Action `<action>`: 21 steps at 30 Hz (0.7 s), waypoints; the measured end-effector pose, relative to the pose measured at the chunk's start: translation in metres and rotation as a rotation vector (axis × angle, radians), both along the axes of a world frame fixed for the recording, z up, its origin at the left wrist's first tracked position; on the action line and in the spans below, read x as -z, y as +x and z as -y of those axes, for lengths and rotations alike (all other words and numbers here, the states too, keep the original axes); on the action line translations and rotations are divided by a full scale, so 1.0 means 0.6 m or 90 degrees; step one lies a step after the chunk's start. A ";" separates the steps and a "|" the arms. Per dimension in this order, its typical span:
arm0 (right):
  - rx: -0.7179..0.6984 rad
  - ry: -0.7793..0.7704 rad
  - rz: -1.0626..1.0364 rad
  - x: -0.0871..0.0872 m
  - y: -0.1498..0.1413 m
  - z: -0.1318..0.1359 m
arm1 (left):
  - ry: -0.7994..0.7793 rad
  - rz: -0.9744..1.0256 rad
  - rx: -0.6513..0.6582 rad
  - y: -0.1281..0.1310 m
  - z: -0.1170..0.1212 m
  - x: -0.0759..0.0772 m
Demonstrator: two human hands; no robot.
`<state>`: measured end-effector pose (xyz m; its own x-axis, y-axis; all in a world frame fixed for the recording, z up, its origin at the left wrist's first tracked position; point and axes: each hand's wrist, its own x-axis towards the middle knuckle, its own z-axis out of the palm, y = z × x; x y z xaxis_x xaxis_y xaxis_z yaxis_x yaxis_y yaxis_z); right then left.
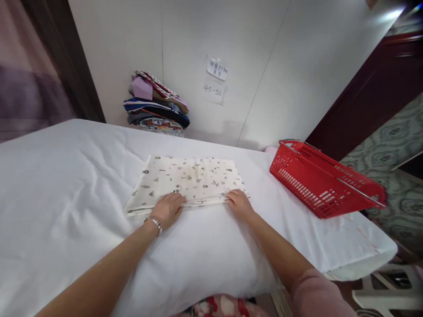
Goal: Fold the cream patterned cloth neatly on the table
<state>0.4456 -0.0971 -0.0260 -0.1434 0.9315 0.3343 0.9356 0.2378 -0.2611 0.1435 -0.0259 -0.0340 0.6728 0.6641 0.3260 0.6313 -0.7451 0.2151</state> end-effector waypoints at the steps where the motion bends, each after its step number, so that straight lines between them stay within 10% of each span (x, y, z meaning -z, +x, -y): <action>1: 0.009 0.000 0.011 0.000 -0.001 -0.002 | -0.002 0.001 0.002 0.000 0.000 0.001; 21: -0.059 -0.086 0.234 -0.025 0.007 -0.021 | -0.010 0.019 0.002 -0.002 -0.001 0.003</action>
<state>0.4495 -0.0846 -0.0112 -0.3166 0.9410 0.1200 0.9485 0.3126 0.0513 0.1424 -0.0253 -0.0358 0.6647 0.6672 0.3361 0.6223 -0.7434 0.2452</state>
